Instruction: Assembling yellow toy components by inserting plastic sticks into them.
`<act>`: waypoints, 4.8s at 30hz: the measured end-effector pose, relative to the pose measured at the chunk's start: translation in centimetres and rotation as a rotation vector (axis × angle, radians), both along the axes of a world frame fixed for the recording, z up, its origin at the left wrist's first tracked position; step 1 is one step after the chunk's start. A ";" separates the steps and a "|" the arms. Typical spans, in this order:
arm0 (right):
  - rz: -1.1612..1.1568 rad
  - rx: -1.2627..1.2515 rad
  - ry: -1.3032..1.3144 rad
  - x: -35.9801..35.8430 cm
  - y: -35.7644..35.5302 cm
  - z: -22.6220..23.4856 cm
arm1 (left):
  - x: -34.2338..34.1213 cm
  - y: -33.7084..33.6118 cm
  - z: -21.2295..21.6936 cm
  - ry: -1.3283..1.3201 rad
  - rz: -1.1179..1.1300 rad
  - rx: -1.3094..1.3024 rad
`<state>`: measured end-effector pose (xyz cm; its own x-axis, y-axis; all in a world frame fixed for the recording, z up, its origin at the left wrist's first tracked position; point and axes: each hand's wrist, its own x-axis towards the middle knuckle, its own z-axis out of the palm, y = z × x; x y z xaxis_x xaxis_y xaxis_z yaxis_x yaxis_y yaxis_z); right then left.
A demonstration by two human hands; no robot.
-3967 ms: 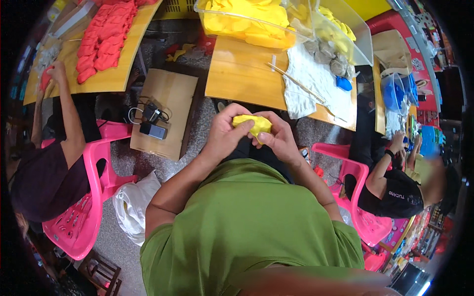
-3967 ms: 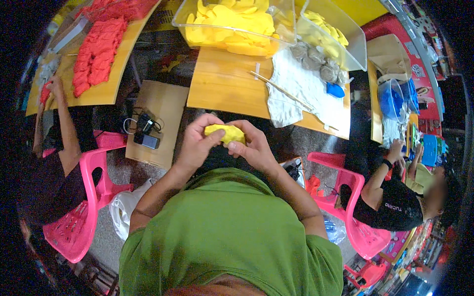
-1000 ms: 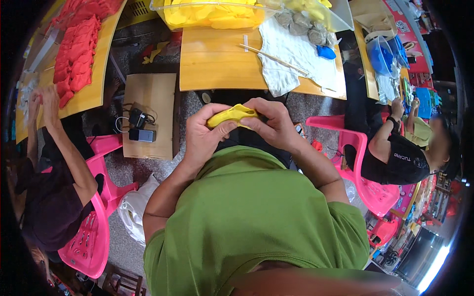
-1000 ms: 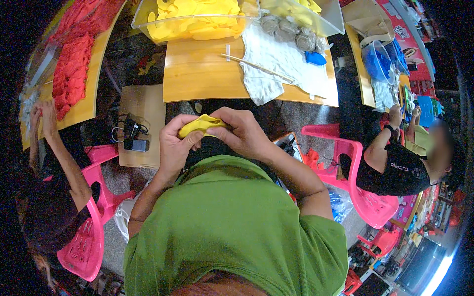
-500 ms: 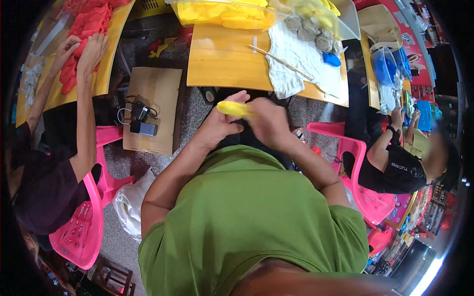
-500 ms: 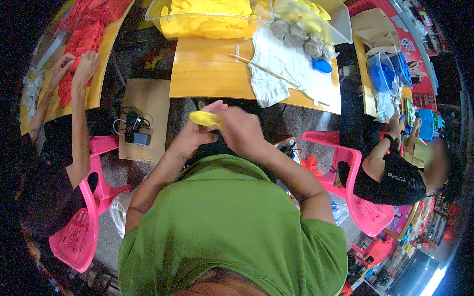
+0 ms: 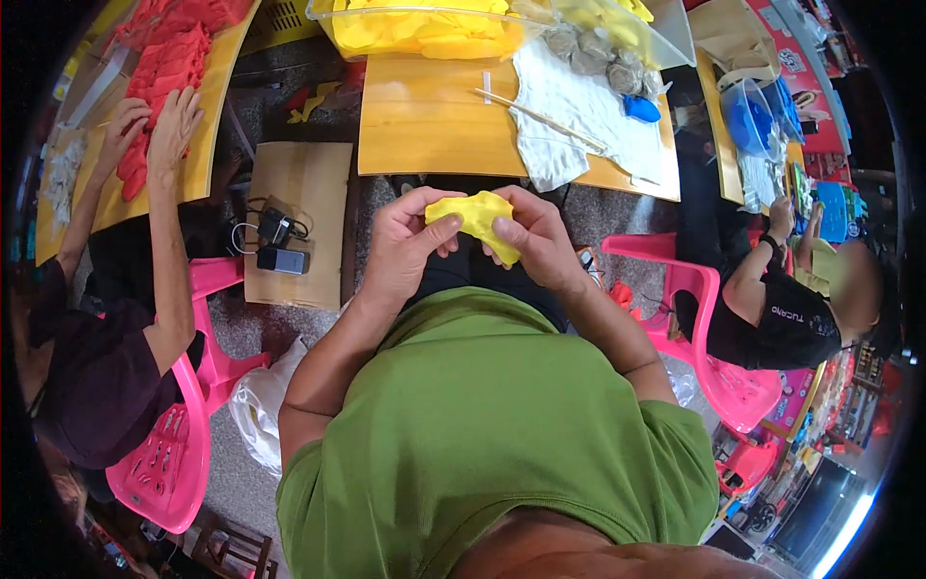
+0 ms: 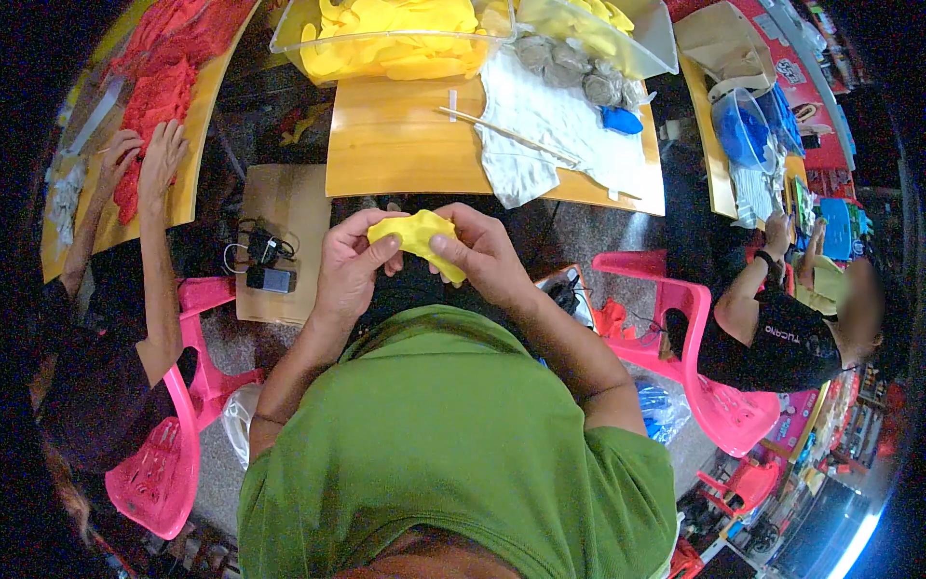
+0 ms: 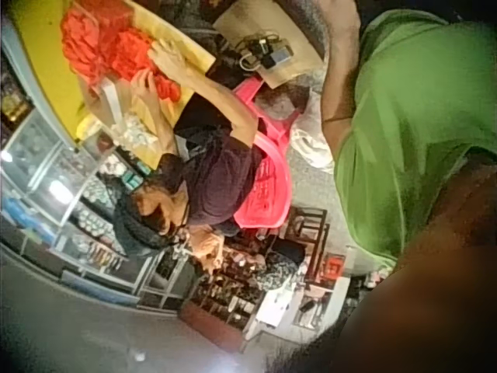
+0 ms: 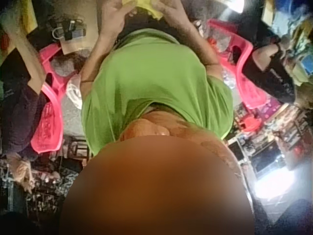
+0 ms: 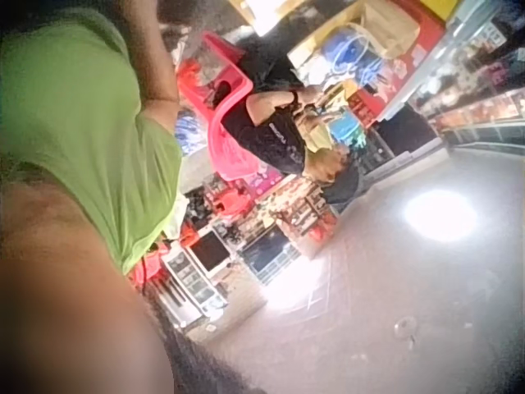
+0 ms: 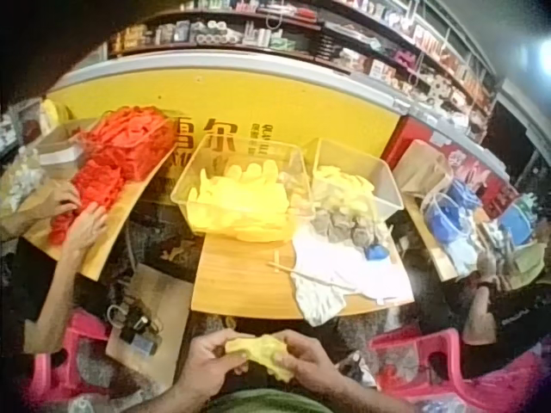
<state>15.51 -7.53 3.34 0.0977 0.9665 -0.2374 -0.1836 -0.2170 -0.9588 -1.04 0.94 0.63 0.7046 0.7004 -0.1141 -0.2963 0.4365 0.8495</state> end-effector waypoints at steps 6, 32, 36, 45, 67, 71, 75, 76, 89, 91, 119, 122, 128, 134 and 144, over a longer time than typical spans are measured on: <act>0.033 -0.070 -0.004 0.8 -0.2 -0.3 | -0.6 0.3 0.6 0.070 0.056 0.047; 0.116 0.194 0.013 2.9 -1.0 -1.4 | -1.1 -0.1 3.3 0.512 0.009 0.393; 0.072 0.175 0.109 3.1 -0.5 -2.0 | -0.3 0.9 2.3 0.317 -0.046 0.072; 0.054 0.096 -0.008 2.3 0.4 -0.1 | 0.8 0.1 3.5 0.208 -0.052 0.210; -0.067 0.136 0.321 0.4 0.8 -1.4 | 1.0 -1.3 3.4 -0.005 0.261 0.169; -0.171 0.167 0.212 0.1 0.6 -1.1 | 0.7 -1.0 3.2 0.149 0.151 0.212; -0.113 0.218 -0.086 0.3 0.1 -1.1 | 0.4 -0.2 2.3 0.257 0.103 0.287; -0.147 0.232 -0.090 -0.1 0.2 -1.1 | 0.6 -0.5 2.2 0.248 0.186 0.288; -0.373 0.182 0.144 -0.3 1.6 -2.4 | 4.7 0.3 1.1 -0.099 0.339 -0.159; -0.350 0.180 0.147 -0.2 1.6 -2.4 | 4.6 0.5 0.5 0.011 0.277 -0.024; -0.402 0.377 -0.161 0.7 0.4 1.7 | 4.9 1.0 -2.7 -0.282 0.056 -0.183; -0.233 0.548 -0.713 1.6 1.1 -0.9 | 5.0 0.3 -2.7 -0.228 -0.126 -0.154; -0.486 0.608 -0.591 0.2 -0.2 -1.0 | 5.2 -0.3 -3.8 -0.268 -0.161 -0.240; -0.109 0.335 -0.744 1.2 0.2 -2.6 | 5.0 -0.4 -2.4 -0.269 -0.175 -0.180; -0.030 0.044 0.089 1.9 -0.5 -1.9 | 4.9 0.4 -0.1 -0.129 -0.008 -0.041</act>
<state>17.44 -8.02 1.49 0.1074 0.9732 -0.2036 -0.2742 -0.1678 -0.9469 3.88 1.29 0.54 0.7210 0.6911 -0.0503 -0.3984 0.4728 0.7860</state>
